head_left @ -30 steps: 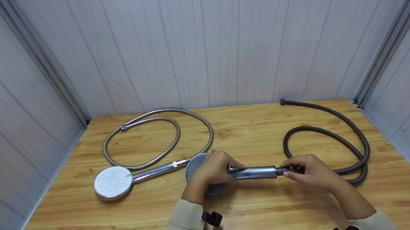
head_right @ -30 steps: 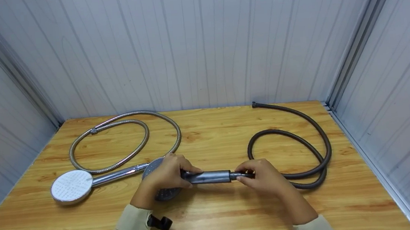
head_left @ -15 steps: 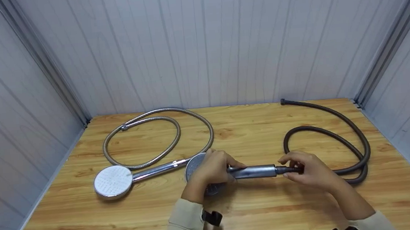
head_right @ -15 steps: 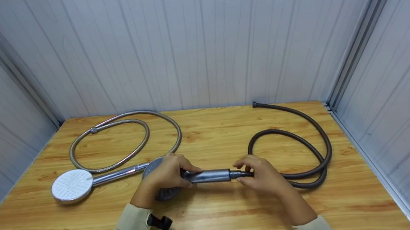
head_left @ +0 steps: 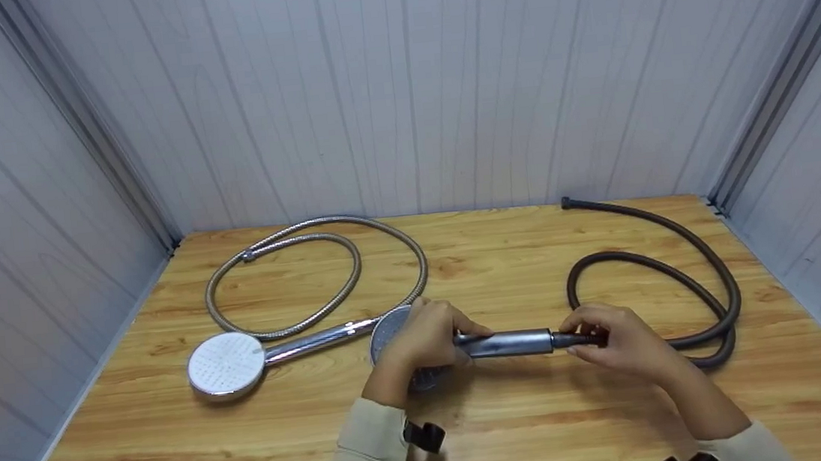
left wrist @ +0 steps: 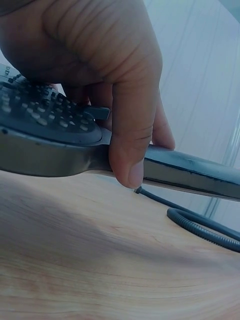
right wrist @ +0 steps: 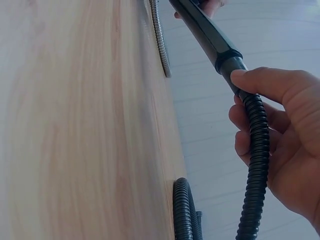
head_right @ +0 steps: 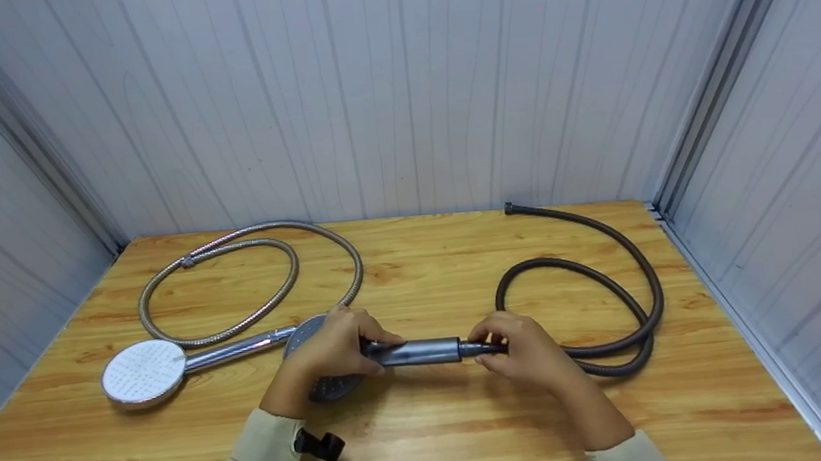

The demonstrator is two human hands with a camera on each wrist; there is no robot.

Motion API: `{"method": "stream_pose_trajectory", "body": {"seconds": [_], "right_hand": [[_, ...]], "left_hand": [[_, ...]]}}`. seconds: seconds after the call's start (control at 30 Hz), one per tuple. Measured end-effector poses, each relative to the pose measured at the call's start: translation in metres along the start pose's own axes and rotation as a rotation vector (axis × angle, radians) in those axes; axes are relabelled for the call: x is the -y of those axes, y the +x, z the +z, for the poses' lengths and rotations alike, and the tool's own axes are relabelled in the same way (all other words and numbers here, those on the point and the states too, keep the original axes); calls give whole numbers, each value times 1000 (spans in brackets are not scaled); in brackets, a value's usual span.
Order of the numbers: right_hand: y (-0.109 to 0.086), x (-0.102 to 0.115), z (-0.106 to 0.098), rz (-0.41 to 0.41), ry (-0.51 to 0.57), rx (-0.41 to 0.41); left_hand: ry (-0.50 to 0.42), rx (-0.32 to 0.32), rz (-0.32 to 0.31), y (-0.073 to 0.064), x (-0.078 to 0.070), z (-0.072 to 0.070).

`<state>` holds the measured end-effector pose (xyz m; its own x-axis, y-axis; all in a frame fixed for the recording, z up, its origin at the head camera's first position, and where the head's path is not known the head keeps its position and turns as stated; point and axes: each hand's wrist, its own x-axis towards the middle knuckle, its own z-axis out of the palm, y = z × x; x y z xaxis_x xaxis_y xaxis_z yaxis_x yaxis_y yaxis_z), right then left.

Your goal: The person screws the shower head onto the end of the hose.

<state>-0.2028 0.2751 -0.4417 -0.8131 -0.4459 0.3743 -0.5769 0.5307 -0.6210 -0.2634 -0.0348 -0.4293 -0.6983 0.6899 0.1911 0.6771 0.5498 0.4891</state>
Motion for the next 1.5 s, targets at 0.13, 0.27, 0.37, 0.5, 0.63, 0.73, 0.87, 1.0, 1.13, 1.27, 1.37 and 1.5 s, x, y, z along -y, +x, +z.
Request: {"method": "stream_pose_trajectory", "body": {"seconds": [0.13, 0.27, 0.37, 0.5, 0.63, 0.73, 0.87, 1.0, 1.13, 1.27, 1.37, 1.5], "right_hand": [[0, 1, -1, 21, -3, 8], [0, 1, -1, 30, 5, 14], [0, 2, -1, 34, 15, 18], [0, 3, -2, 47, 22, 27], [0, 6, -2, 60, 13, 32], [1, 13, -3, 63, 11, 31], [3, 33, -7, 50, 23, 30], [4, 44, -9, 32, 33, 29], [2, 25, -5, 35, 35, 35], [0, 3, -1, 32, 30, 44], [0, 1, -2, 33, 31, 55], [-1, 2, -2, 30, 31, 63]], "left_hand": [[-12, 4, -2, 0, 0, 0], [-21, 10, -7, 0, -1, 0], [-23, 13, -6, 0, -1, -1], [-8, 5, 2, 0, -1, -1], [0, -3, 7, 0, -1, 0], [-7, -1, 6, 0, -1, -1], [-13, 3, -2, 0, -1, -1], [-15, 4, -7, 0, -1, -1], [-12, -1, -3, -1, 0, -1], [-6, 1, -2, -1, 0, -1], [0, 2, -1, -1, 0, -1], [3, 4, 6, -1, 0, -1]]}}
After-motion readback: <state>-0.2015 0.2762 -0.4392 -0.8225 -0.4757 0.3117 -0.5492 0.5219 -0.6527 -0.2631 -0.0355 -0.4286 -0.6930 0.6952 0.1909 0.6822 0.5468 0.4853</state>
